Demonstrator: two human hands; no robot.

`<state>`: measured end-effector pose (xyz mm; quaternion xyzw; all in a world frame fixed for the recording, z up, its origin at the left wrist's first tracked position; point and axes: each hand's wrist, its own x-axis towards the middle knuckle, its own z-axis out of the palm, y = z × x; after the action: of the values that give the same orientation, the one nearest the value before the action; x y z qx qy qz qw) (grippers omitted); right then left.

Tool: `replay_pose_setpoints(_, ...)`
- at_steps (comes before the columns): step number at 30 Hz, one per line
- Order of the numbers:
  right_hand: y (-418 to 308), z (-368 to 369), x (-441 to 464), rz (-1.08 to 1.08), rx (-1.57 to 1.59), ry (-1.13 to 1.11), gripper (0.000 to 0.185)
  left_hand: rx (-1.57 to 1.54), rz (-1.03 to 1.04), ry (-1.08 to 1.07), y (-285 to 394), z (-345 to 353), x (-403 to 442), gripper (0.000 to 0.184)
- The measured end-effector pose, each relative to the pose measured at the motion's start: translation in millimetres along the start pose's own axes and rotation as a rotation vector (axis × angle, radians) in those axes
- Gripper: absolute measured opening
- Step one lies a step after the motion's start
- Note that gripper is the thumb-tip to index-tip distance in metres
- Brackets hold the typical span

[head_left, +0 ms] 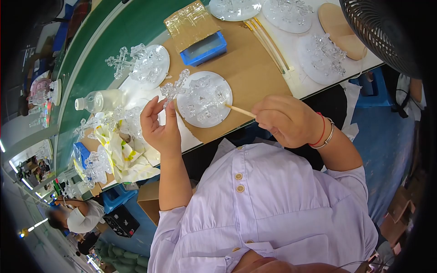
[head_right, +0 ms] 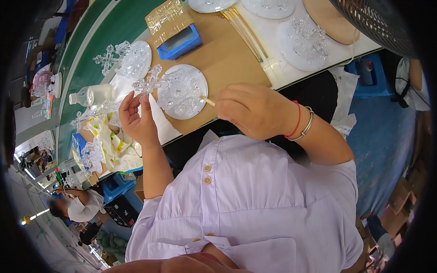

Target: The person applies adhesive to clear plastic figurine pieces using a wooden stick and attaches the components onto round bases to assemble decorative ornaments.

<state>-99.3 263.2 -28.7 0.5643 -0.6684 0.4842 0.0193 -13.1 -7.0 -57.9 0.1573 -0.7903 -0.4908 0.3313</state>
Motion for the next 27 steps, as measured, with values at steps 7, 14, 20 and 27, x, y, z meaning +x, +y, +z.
replay_pose_setpoints(7,2.0,8.8,4.9,-0.026,0.028,0.031,0.026,0.005,0.014,-0.006,-0.7,-3.1,-2.0,0.036)
replay_pose_setpoints(14,-2.0,5.0,4.3,-0.026,-0.004,0.022,0.023,0.031,0.017,-0.008,2.2,-6.3,-4.4,0.037)
replay_pose_setpoints(20,-4.1,3.4,3.5,0.001,-0.004,0.036,0.019,0.047,0.015,-0.019,4.9,-7.0,-5.1,0.037)
replay_pose_setpoints(27,-4.2,10.8,4.0,0.023,-0.021,0.046,0.017,0.083,0.03,-0.047,4.5,-10.4,-4.6,0.041)
